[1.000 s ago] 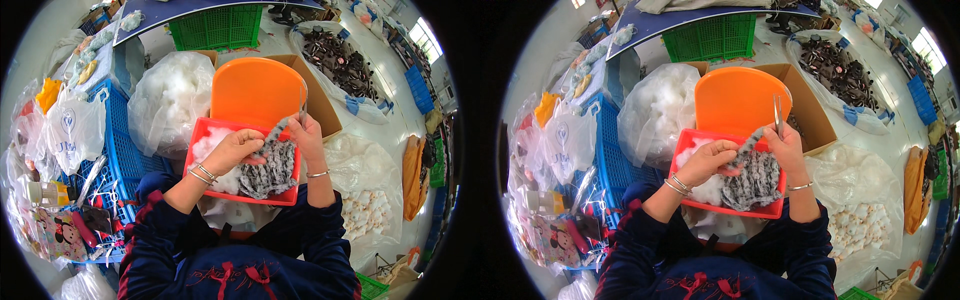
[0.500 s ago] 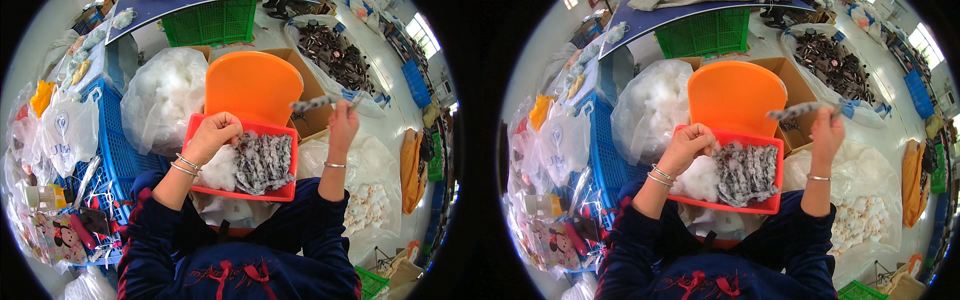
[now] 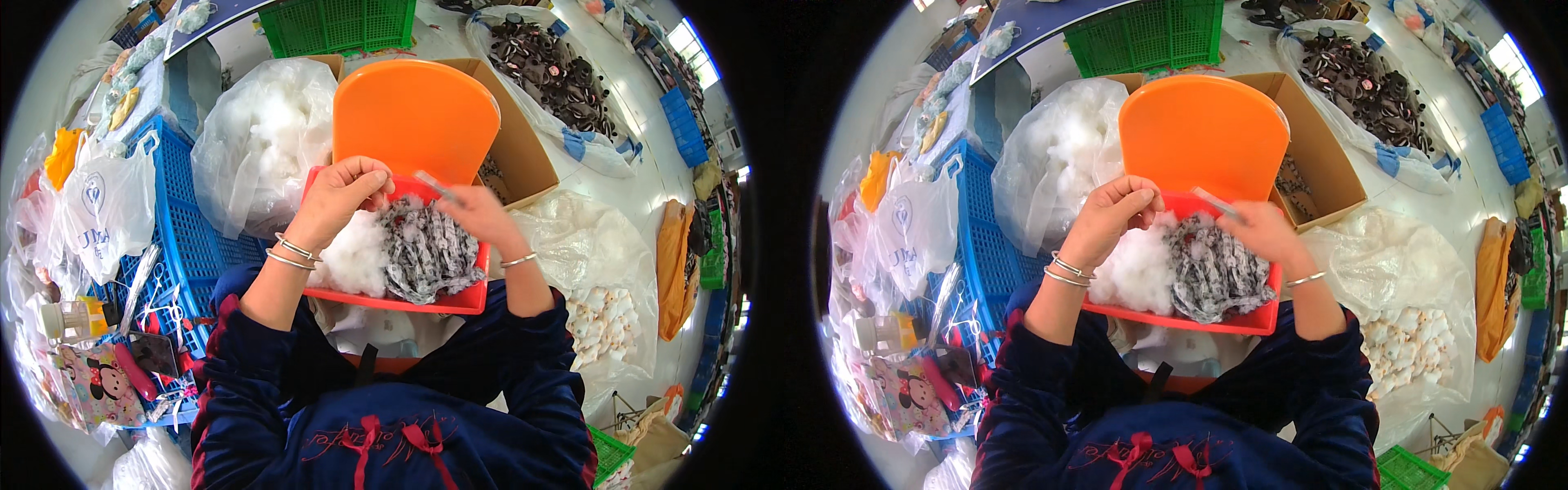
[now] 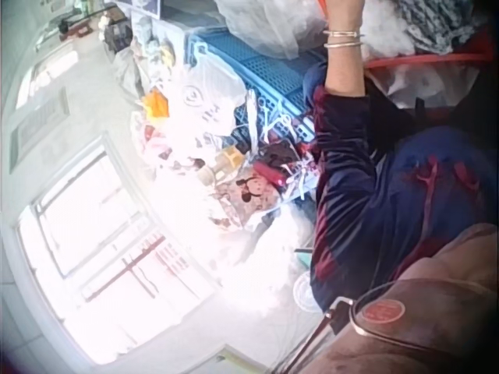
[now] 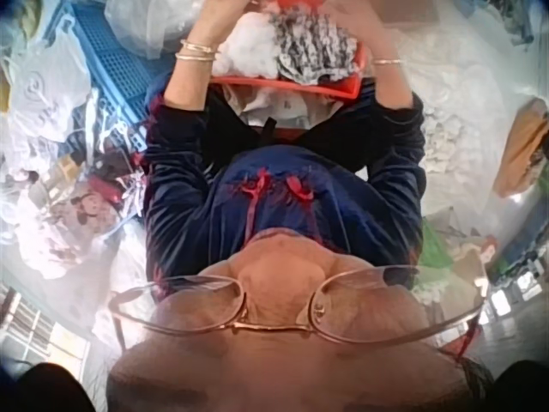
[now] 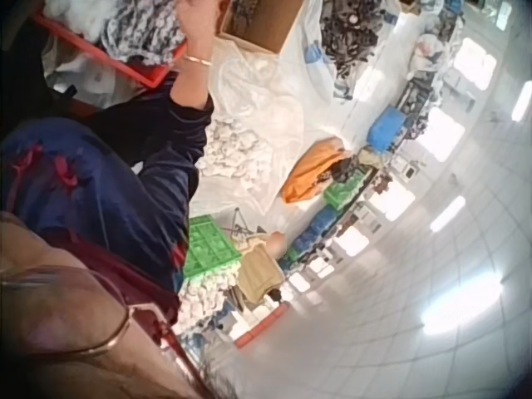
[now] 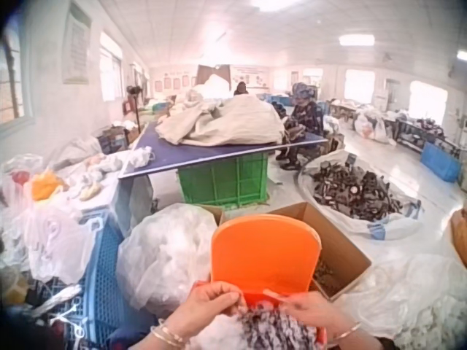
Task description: The person sits on the floor and uses scissors to cut and insert white stuffing into a gray plush toy held in a red tray. The person repeatedly adjusts the toy and stuffing, working on the same item throughout the clip.
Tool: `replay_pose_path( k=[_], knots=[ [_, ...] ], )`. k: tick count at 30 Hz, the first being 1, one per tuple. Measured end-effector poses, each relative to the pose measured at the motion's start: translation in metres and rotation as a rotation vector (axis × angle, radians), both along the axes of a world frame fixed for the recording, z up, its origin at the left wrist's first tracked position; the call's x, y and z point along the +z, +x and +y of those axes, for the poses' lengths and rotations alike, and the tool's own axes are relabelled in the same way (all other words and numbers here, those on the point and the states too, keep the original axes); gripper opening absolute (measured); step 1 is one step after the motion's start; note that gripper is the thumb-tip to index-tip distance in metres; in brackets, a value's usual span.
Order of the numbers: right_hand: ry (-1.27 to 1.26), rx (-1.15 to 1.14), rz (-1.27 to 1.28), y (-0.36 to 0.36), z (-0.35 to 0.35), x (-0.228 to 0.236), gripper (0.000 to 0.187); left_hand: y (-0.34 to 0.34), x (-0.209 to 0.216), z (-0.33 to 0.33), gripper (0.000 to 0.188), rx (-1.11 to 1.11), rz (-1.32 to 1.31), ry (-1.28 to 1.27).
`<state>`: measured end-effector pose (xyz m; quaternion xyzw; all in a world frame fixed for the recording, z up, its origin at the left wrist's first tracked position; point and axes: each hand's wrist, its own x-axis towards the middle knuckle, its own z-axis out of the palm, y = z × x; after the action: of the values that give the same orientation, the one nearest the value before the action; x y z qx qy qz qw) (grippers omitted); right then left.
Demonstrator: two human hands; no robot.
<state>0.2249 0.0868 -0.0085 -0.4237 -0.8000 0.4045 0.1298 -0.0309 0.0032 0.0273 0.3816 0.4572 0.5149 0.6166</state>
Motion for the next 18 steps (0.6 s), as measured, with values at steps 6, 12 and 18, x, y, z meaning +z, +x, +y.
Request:
replay_pose_path(
  k=[6,12,18],
  knots=[
    [0.081,0.234,-0.616,-0.025,-0.013,-0.052,0.040,-0.002,0.004,0.001,0.012,0.001,0.035,-0.005],
    [-0.100,0.167,-0.197,-0.013,0.001,-0.043,0.025,-0.003,0.005,0.002,0.013,0.001,0.058,0.024],
    [-0.525,-0.039,0.161,-0.006,-0.009,0.016,0.014,0.015,-0.009,-0.005,0.016,-0.093,0.561,0.276]
  ],
)
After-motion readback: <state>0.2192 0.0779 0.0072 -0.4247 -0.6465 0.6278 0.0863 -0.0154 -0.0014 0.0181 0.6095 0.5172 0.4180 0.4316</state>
